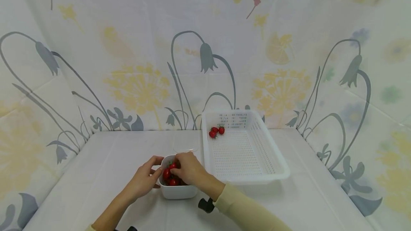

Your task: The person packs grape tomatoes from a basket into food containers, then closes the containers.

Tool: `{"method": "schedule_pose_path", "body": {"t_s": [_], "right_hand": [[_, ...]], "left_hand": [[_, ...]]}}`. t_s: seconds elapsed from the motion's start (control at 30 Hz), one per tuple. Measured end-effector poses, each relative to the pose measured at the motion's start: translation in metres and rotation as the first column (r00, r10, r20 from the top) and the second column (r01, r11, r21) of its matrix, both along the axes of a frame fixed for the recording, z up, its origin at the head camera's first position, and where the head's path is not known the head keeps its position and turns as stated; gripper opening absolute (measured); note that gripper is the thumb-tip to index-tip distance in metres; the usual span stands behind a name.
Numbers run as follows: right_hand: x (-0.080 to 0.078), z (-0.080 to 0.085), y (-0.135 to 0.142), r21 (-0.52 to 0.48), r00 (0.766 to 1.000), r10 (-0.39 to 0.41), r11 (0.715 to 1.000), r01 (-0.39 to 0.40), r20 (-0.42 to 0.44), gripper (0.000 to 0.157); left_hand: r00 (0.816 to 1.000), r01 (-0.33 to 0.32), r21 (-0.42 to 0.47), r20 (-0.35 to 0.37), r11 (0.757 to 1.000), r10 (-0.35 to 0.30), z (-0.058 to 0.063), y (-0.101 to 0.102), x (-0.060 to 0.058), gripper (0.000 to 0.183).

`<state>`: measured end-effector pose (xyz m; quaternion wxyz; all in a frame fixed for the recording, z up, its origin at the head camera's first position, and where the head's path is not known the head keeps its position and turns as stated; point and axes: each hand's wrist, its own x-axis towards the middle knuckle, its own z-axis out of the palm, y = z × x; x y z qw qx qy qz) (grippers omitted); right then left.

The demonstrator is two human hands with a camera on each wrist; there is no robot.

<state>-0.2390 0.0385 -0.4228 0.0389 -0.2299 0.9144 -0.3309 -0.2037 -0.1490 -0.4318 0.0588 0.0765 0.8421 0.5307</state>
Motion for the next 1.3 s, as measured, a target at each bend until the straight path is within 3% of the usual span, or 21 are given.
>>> {"method": "schedule_pose_path", "body": {"t_s": [0.37,0.67,0.87,1.0,1.3], "right_hand": [[0.005,-0.01,-0.008,0.084,0.993,-0.054,0.995,0.062,-0.104,0.011],[0.006,-0.006,-0.008,0.114,0.993,-0.048,0.992,0.06,-0.109,0.017],[0.016,0.014,0.002,0.112,0.993,0.008,0.994,0.006,-0.119,0.017],[0.02,0.034,0.013,0.145,0.99,0.047,0.989,-0.028,-0.129,0.027],[0.012,0.06,0.045,0.204,0.99,0.069,0.978,-0.043,-0.124,0.034]], "left_hand": [[1.0,-0.014,0.0,-0.009,1.0,0.014,-0.002,0.0,0.002,0.032],[1.0,-0.015,-0.006,-0.01,1.0,0.015,-0.003,0.0,0.001,0.033],[1.0,-0.012,-0.008,-0.008,1.0,0.012,-0.003,-0.001,0.002,0.033],[1.0,-0.006,-0.009,-0.009,1.0,0.006,-0.002,-0.001,0.001,0.033],[1.0,-0.004,-0.012,-0.007,1.0,0.003,0.0,0.0,0.0,0.033]]}}
